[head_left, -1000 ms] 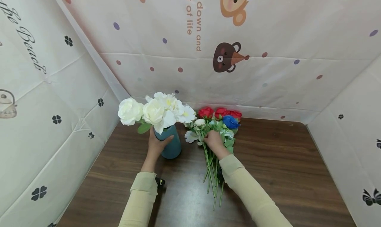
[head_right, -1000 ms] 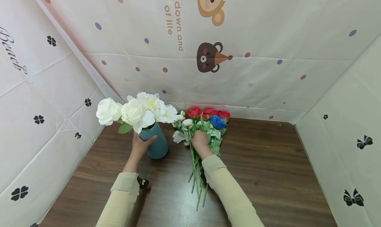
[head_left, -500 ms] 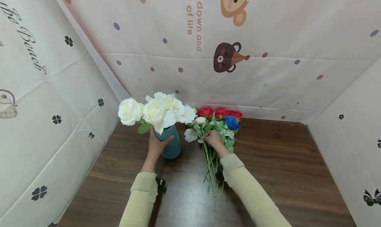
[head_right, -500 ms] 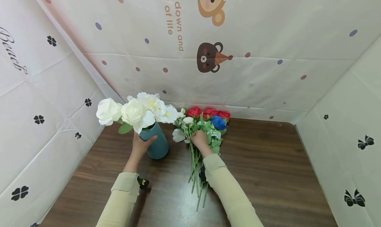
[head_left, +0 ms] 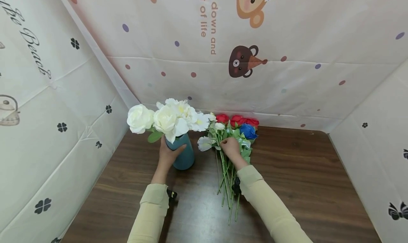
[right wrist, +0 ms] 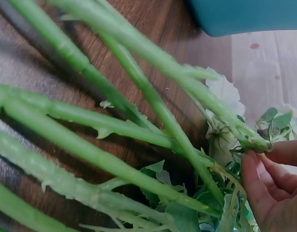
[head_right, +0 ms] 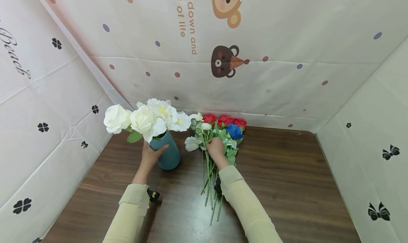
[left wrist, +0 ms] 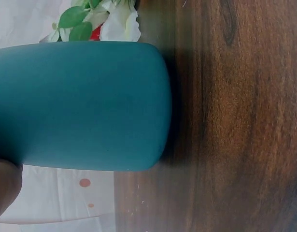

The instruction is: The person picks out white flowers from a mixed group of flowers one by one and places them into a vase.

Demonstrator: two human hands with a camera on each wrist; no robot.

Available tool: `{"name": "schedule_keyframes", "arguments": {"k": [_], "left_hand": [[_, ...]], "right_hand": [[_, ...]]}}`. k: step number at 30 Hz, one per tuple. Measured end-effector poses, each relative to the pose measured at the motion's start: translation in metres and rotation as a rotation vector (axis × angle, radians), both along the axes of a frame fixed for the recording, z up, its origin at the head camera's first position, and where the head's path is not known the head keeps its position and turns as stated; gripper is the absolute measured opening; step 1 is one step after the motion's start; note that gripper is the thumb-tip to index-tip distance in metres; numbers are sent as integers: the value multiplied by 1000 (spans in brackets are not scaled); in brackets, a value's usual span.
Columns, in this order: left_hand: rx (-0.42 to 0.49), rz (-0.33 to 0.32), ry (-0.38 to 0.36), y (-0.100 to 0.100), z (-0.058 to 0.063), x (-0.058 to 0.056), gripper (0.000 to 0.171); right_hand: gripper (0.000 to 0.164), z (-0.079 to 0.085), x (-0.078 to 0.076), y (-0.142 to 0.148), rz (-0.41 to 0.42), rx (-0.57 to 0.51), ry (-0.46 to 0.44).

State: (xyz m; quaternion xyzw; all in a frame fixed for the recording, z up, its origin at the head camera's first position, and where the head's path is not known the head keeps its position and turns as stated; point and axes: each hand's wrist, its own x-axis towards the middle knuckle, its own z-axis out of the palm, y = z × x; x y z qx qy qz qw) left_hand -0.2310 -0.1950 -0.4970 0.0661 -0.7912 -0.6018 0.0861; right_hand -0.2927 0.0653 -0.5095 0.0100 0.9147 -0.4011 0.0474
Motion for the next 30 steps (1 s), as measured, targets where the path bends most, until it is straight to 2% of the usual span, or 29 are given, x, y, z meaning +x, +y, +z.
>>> {"name": "schedule_keyframes", "arguments": {"k": [2, 4, 8, 12, 20, 30], "left_hand": [[-1, 0, -5, 0, 0, 0, 104], [-2, -1, -7, 0, 1, 0, 104], [0, -6, -15, 1, 2, 1, 104], [8, -9, -23, 1, 2, 1, 104], [-1, -6, -13, 1, 0, 0, 104], [-5, 6, -17, 1, 0, -1, 104]], "right_hand": [[20, 2, 2, 0, -17, 1, 28], [20, 3, 4, -1, -26, -22, 39], [32, 5, 5, -1, -27, -79, 32], [42, 7, 4, 0, 1, -64, 4], [48, 2, -2, 2, 34, 7, -105], [52, 4, -8, 5, 86, -75, -338]]}}
